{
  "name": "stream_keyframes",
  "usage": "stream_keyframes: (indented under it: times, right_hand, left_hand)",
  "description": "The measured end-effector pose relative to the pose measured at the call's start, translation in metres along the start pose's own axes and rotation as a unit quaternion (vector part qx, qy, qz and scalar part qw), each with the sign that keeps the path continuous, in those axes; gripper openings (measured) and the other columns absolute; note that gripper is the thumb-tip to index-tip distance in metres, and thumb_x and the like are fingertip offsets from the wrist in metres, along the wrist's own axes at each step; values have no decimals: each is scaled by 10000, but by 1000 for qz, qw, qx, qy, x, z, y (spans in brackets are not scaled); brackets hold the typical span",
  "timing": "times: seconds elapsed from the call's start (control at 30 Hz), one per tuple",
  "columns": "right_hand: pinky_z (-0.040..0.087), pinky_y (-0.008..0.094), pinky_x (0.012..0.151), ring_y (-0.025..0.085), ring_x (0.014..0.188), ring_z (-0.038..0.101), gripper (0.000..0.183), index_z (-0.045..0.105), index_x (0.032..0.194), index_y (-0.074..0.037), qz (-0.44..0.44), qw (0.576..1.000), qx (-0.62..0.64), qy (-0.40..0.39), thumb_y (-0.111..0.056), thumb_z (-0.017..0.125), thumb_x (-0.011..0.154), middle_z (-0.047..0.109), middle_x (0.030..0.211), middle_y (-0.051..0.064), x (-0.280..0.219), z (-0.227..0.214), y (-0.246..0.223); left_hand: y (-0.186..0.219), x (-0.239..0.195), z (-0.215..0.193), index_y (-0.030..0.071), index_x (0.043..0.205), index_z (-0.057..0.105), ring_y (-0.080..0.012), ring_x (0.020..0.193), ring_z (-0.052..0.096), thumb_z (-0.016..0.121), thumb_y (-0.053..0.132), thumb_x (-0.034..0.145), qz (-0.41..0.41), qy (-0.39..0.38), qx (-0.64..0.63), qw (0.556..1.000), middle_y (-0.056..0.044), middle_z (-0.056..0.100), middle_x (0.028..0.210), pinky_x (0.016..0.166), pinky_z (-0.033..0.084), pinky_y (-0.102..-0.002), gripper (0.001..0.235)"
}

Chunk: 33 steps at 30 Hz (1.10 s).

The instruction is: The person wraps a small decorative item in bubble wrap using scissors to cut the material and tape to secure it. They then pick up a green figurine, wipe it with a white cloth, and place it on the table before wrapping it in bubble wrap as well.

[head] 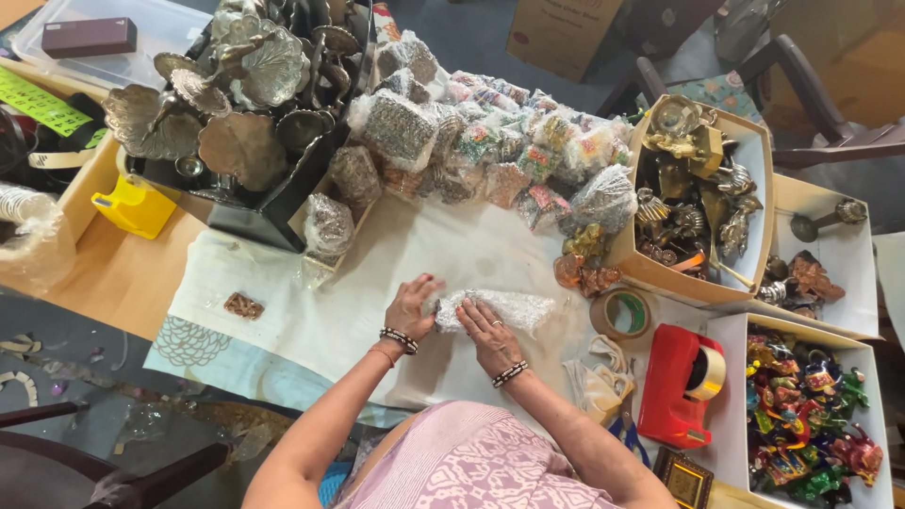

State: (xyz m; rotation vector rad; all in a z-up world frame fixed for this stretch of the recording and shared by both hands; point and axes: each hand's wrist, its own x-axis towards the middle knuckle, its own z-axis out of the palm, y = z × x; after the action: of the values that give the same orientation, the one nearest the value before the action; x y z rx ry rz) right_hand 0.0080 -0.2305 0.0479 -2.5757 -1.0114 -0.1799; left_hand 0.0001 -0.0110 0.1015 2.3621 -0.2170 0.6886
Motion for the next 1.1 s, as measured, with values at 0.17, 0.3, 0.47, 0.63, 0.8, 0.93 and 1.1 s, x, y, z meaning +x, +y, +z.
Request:
stream_keyframes:
  times: [0.17,0.3,0.47,0.63,0.8,0.93,1.1]
  right_hand:
    - [428,395,1123,293,1413,475,685,560,1446,-155,-16,998,35,-45,81,541,803,508,1548,52,1,-17,16]
    - [474,379,1091,262,1411,491,681,648,1355,-215,-45,994,61,-73,116,530,771,552,1513,-15,0,-31,30]
    - [481,379,1092,254,1398,514,564,703,1275,-206,-25,995,89,-48,94,554,821,598,1465,-38,-6,-33,23]
    - [494,361,1079,237,1391,530,547,736,1229,-234,18,993,115,-23,105,540,848,623,1444,-69,-7,-30,19]
    - [493,363,1070,239,1393,518,563,730,1229,-235,28,992,119,-40,117,534,835,615,1444,-73,-7,-32,18]
    - [489,357,1078,236,1397,514,556,722,1243,-230,28,991,125,-33,116,539,848,614,1449,-73,-6,-32,17]
    - [475,362,1114,237,1408,516,560,731,1214,-208,31,990,132,-24,146,535,826,619,1443,-69,-8,-29,16]
  left_hand:
    - [-30,-33,36,184,947,711,-284,1023,693,722,121,726,-49,-117,-65,990,-18,735,1002,883,570,-407,230]
    - [1,-46,36,156,938,695,-280,908,700,753,162,739,-172,-177,-102,964,-59,717,937,788,571,-399,207]
    - [17,-64,42,158,966,682,-288,921,698,773,170,766,-157,-122,-80,977,-50,715,961,774,568,-412,220]
    - [29,-53,21,157,1141,607,-284,972,701,699,103,782,-103,-132,-65,984,-38,702,1160,743,580,-415,374]
    - [32,-47,2,59,1169,517,-320,888,672,754,115,681,1,-190,-74,979,-143,624,1164,710,582,-418,545]
    - [28,-51,12,122,1100,544,-282,879,685,782,167,804,3,-144,-78,987,-70,677,1081,707,573,-409,383]
    - [14,-48,26,154,955,597,-233,763,699,702,83,820,25,-164,-12,986,-24,676,849,623,563,-380,186]
